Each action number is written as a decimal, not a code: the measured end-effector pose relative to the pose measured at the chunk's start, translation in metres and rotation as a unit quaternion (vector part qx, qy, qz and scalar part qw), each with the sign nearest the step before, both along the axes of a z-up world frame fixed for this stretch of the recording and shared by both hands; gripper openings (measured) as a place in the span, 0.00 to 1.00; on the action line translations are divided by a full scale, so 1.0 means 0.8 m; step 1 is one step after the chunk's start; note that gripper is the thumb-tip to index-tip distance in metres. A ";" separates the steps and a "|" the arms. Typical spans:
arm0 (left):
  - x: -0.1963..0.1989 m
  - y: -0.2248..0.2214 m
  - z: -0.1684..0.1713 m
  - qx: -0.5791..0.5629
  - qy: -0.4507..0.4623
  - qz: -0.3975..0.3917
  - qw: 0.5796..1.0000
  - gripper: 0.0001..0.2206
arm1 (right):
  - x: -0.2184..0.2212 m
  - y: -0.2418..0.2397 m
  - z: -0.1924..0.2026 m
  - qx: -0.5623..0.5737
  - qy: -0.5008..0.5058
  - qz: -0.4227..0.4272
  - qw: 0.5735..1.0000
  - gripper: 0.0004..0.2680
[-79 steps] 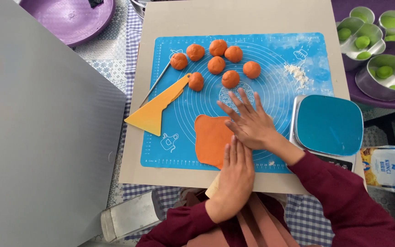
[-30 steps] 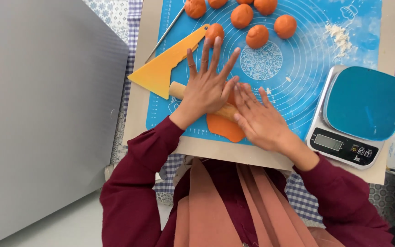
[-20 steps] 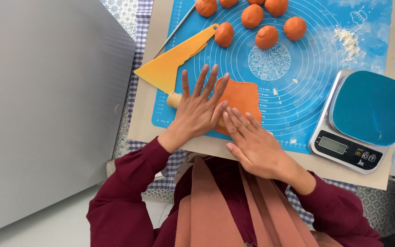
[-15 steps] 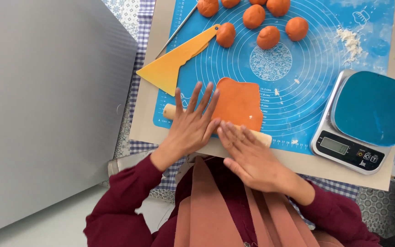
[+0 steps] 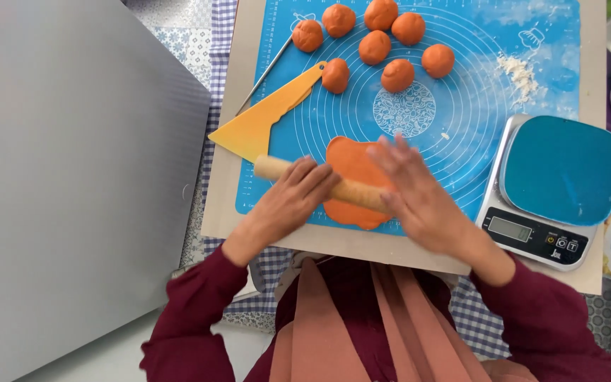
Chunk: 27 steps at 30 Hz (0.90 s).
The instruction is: Rolling orange dough into small balls, flattening a piece with a rolling pin, and using a small tool to cut and shape it on a silicone mat.
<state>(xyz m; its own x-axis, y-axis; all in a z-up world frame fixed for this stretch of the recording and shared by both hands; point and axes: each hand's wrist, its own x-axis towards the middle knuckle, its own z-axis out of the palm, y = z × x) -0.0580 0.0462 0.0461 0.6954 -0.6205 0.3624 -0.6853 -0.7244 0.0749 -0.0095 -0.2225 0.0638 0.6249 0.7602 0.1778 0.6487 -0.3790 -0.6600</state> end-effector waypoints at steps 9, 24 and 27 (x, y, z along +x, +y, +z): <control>0.062 -0.018 -0.068 -0.011 -0.034 0.062 0.997 0.18 | 0.043 0.014 -0.066 -0.256 -0.027 -0.102 0.961 0.28; 0.129 -0.069 -0.029 0.097 0.060 0.316 0.942 0.23 | 0.115 0.038 -0.048 -0.242 -0.203 -0.261 0.912 0.25; 0.144 -0.075 -0.001 0.097 0.121 0.316 0.936 0.23 | 0.139 0.038 -0.047 -0.196 -0.212 -0.294 0.911 0.25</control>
